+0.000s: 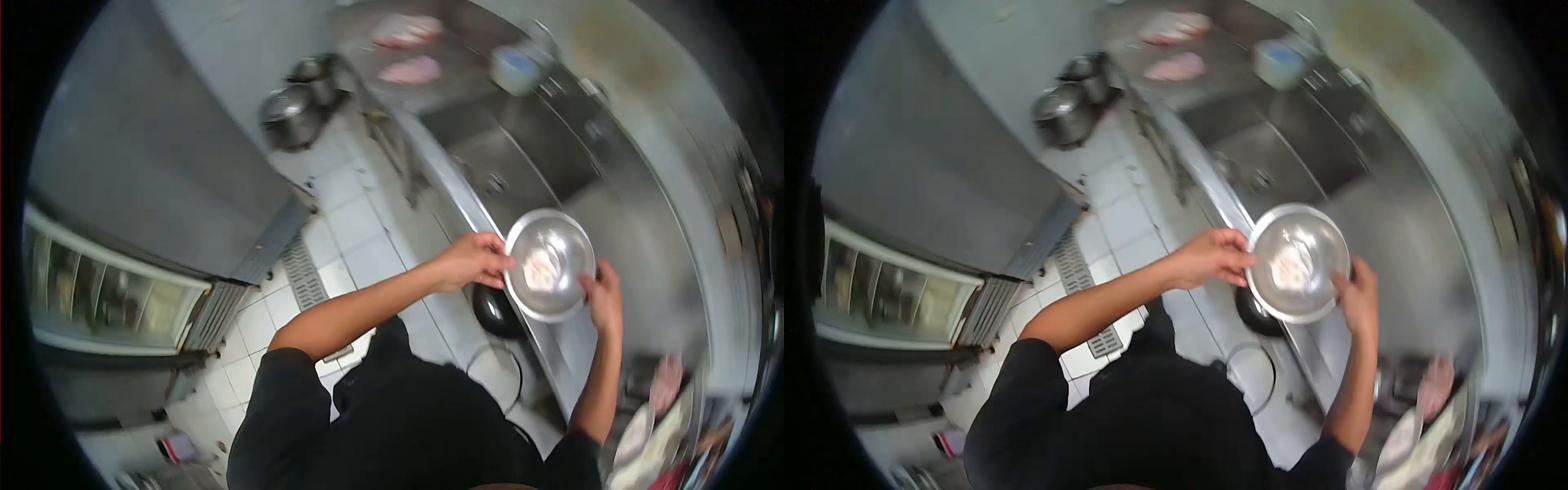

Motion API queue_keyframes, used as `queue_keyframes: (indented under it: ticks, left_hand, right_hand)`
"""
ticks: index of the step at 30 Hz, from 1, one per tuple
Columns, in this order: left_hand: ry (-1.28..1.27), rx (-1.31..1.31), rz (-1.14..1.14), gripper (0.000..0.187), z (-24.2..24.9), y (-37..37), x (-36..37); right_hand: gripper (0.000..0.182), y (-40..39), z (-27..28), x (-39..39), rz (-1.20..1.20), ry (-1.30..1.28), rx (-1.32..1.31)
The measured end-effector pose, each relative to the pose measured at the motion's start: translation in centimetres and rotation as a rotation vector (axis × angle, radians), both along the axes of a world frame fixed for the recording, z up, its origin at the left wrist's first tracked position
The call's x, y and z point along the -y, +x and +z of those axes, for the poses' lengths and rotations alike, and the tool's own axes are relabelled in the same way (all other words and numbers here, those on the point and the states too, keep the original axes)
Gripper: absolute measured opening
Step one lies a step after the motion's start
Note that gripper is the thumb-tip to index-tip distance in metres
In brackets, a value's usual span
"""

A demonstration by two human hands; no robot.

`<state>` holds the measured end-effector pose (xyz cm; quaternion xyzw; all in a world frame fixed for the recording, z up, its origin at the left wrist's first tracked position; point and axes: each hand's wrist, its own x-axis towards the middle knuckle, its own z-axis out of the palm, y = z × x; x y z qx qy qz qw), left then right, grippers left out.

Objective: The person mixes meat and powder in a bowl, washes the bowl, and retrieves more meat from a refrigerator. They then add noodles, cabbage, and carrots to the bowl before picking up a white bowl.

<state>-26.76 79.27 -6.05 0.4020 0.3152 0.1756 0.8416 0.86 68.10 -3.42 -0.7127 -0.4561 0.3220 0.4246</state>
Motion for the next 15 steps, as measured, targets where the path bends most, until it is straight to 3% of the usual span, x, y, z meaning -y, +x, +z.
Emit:
queue_keyframes:
  ticks: [2, 4, 5, 6, 7, 9, 11, 12, 15]
  left_hand:
    - [0.280, -0.070, 0.211, 0.026, 2.3, -6.7, -7.5]
    - [0.917, -0.273, 0.634, 0.027, 3.8, -16.1, -18.1]
    - [1.393, -0.627, 0.874, 0.030, 8.0, -21.5, -21.9]
    - [1.239, -0.704, 0.898, 0.038, 13.5, -26.0, -23.4]
    - [1.142, -0.824, 1.317, 0.048, 16.2, -30.5, -26.5]
    - [1.343, -1.383, 1.653, 0.072, 20.4, -40.5, -32.9]
    - [1.311, -1.621, 1.858, 0.072, 23.0, -49.7, -38.1]
    - [1.077, -1.607, 1.912, 0.070, 25.0, -49.1, -37.8]
    - [1.105, -1.642, 1.814, 0.061, 26.6, -53.7, -40.4]
  right_hand:
    - [0.023, -3.0, -1.5, -5.6, 0.000, 0.013, -0.158]
    - [0.023, -6.7, -2.1, -10.7, 0.038, 0.041, -0.267]
    - [0.023, -8.4, -2.1, -13.1, 0.040, 0.055, -0.325]
    - [0.024, -9.1, -1.5, -13.5, 0.063, 0.045, -0.332]
    - [0.025, -10.9, -1.2, -16.3, 0.091, 0.030, -0.338]
    - [0.028, -13.3, -0.7, -20.0, 0.113, 0.005, -0.325]
    - [0.028, -15.2, -0.2, -23.2, 0.165, -0.028, -0.254]
    - [0.029, -15.9, 0.2, -24.7, 0.181, -0.046, -0.217]
    - [0.024, -18.2, 0.8, -28.5, 0.217, -0.025, -0.272]
